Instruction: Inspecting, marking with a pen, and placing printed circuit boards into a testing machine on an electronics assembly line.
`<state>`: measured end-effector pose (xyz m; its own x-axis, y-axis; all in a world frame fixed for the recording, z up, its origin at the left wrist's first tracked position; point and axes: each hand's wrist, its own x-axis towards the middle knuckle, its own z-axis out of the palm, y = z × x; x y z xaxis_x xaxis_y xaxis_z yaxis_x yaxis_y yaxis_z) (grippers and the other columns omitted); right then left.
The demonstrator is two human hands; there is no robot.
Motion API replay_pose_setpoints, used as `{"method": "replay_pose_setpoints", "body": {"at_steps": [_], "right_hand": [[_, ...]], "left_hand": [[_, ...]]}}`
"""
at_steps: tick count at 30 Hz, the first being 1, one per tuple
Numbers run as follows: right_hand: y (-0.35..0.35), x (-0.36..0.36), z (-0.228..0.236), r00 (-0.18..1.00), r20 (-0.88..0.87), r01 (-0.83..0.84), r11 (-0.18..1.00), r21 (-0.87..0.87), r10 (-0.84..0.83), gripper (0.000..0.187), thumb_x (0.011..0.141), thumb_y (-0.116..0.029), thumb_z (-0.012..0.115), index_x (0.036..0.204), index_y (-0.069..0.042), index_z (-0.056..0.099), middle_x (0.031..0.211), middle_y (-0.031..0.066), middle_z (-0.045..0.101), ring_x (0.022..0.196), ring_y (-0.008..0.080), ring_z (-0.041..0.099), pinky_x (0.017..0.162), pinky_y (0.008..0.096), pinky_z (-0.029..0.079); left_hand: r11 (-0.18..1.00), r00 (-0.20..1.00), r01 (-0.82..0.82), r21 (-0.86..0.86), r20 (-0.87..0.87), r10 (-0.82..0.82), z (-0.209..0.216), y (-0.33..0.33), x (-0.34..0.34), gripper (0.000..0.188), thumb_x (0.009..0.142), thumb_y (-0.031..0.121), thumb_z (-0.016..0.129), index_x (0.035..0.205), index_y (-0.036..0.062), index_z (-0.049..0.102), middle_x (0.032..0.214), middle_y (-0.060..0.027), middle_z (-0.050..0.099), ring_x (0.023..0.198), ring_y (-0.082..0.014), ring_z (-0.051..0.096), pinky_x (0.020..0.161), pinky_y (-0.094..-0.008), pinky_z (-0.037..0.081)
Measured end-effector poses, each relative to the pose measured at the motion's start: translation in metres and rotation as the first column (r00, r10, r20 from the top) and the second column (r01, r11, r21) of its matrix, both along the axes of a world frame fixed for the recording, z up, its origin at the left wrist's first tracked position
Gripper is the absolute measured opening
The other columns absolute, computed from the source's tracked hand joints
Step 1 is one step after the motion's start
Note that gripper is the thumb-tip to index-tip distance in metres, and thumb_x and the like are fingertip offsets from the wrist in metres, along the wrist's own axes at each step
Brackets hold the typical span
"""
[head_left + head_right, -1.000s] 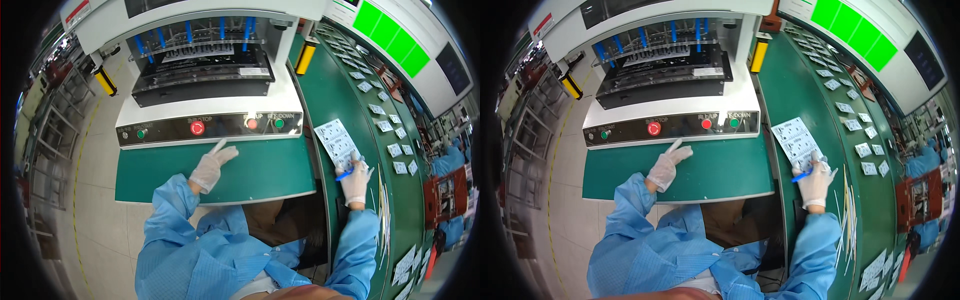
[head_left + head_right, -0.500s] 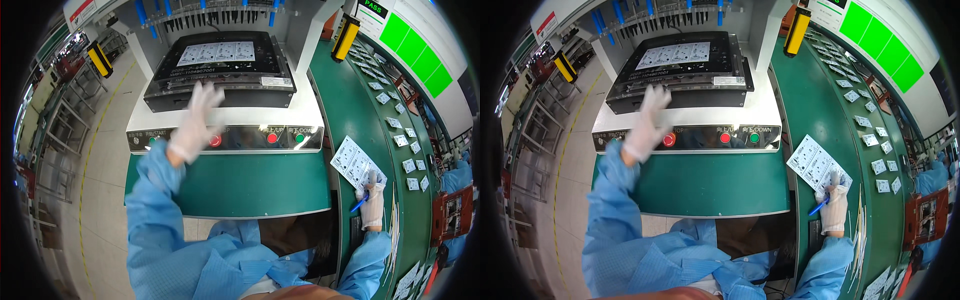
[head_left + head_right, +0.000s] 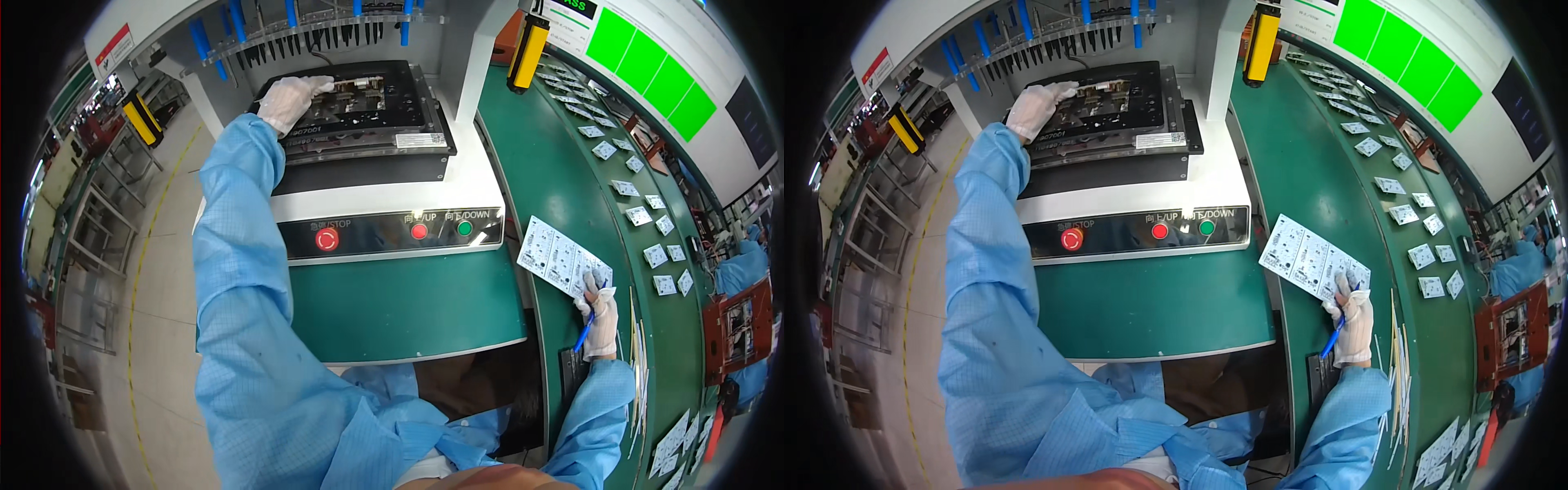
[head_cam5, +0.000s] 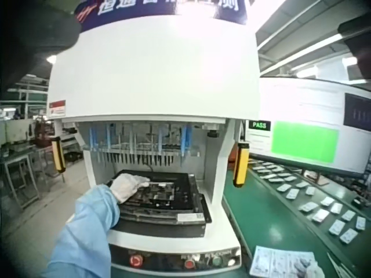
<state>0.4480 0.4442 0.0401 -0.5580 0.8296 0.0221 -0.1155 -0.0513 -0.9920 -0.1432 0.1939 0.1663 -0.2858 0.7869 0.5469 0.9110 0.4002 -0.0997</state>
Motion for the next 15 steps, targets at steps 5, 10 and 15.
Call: {"method": "replay_pose_setpoints", "body": {"at_steps": [5,10,15], "right_hand": [[0.004,0.006,-0.003,0.999,-0.031,0.044,0.989,0.144,-0.04,0.075,0.086,-0.04,0.066,0.136,0.006,0.035,0.134,0.0138,0.051,0.099,0.0121,0.058,0.07,0.0209,0.053],[0.002,0.008,-0.001,0.998,-0.034,0.055,0.961,0.271,-0.048,0.077,0.087,-0.044,0.065,0.135,0.008,0.034,0.137,0.0181,0.047,0.119,0.0193,0.054,0.071,0.0211,0.056],[-0.008,-0.033,0.027,0.996,-0.094,0.028,0.966,0.258,-0.004,0.041,0.094,-0.013,0.053,0.128,0.003,0.035,0.134,0.0217,0.05,0.096,0.0106,0.06,0.062,0.0173,0.054]], "left_hand": [[0.986,0.948,-0.102,0.129,-0.287,0.135,0.022,-0.021,0.071,0.037,0.078,0.003,0.056,0.113,0.0151,0.061,0.094,-0.0072,0.069,0.084,-0.0275,0.066,0.073,-0.0409,0.052],[0.978,0.964,0.028,0.206,-0.266,0.029,0.002,-0.107,0.19,0.032,0.077,-0.001,0.06,0.106,0.0099,0.066,0.107,-0.0038,0.07,0.081,-0.0173,0.065,0.068,-0.0326,0.045],[0.99,0.999,0.042,0.132,0.021,-0.045,-0.078,-0.141,0.263,0.039,0.073,0.003,0.065,0.111,0.0112,0.064,0.101,-0.0044,0.07,0.079,-0.0209,0.065,0.071,-0.0335,0.047]]}}
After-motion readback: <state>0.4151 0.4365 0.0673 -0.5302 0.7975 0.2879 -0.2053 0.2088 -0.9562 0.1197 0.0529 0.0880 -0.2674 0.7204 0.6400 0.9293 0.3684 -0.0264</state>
